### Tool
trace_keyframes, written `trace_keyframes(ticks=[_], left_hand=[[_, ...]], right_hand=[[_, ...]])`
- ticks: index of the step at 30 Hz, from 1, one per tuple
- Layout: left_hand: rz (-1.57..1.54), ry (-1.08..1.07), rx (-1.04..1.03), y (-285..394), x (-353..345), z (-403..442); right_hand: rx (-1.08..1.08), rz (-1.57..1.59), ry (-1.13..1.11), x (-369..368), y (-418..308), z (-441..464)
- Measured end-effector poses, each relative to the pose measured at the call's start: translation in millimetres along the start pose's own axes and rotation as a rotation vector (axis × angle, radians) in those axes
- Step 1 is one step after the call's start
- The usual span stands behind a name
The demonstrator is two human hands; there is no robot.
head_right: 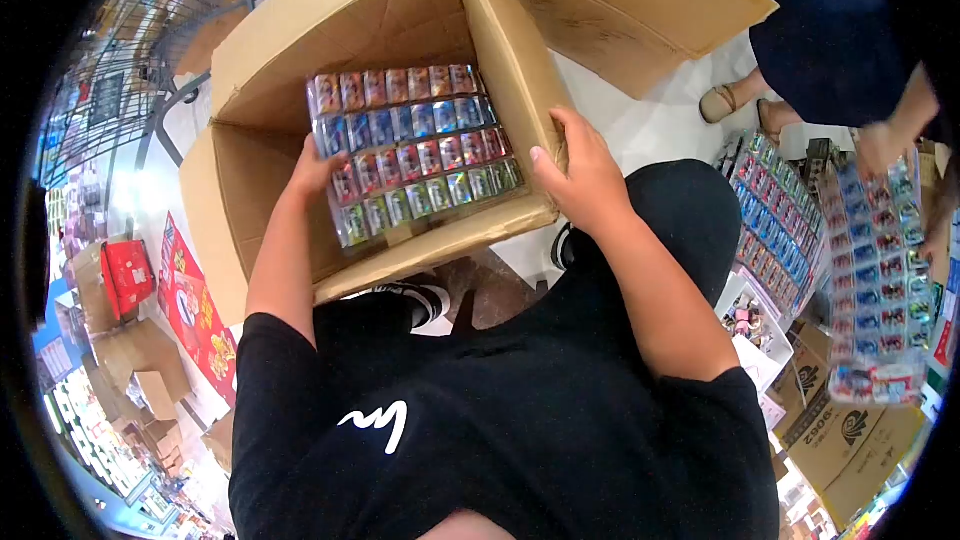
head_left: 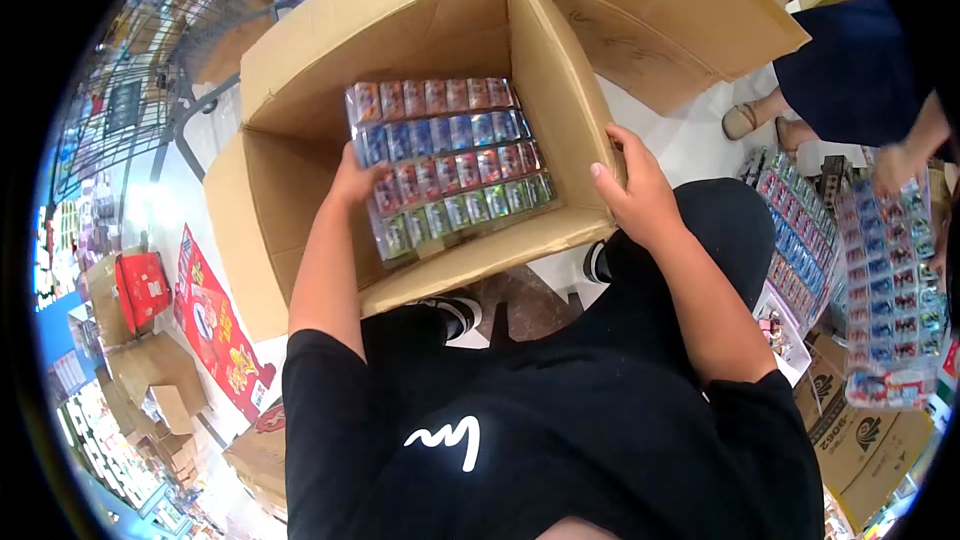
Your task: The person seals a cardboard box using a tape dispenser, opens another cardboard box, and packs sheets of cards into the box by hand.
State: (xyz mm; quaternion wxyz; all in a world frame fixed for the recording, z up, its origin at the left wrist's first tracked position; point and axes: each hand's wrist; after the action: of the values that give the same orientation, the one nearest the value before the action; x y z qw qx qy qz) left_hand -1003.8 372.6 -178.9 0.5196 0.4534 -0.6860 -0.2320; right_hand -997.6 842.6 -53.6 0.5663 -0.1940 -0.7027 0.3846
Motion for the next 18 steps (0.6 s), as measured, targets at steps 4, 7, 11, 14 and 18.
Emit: trace_keyframes(ticks=[4, 7, 11, 14, 18], left_hand=[[-0.022, 0.034, 0.217, -92, 21, -6], [0.201, 0.017, 0.276, -131, 21, 0], [-0.055, -0.090, 0.279, -175, 2, 26], [-0.181, -0.156, 0.245, -207, -22, 50], [0.237, -0.126, 0.543, -254, -29, 59]], right_hand=[[-0.030, 0.062, -0.035, -3, 2, 0], [-0.035, 0.039, -0.050, -2, 1, 1], [-0.091, 0.121, -0.105, 1, -16, 7], [-0.106, 0.162, -0.089, -4, -10, 6], [-0.137, 0.263, -0.106, -4, -13, 11]])
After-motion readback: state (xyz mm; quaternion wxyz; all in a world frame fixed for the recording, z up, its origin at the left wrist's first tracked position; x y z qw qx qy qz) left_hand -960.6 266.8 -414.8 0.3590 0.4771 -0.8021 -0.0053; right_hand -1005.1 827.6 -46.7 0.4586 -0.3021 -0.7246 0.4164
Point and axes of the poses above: each hand's wrist, its own z-axis towards the middle knuckle, its own x-axis out of the back of the hand, y = z × x, and after that the axes turned 5 degrees about -y, right-handed
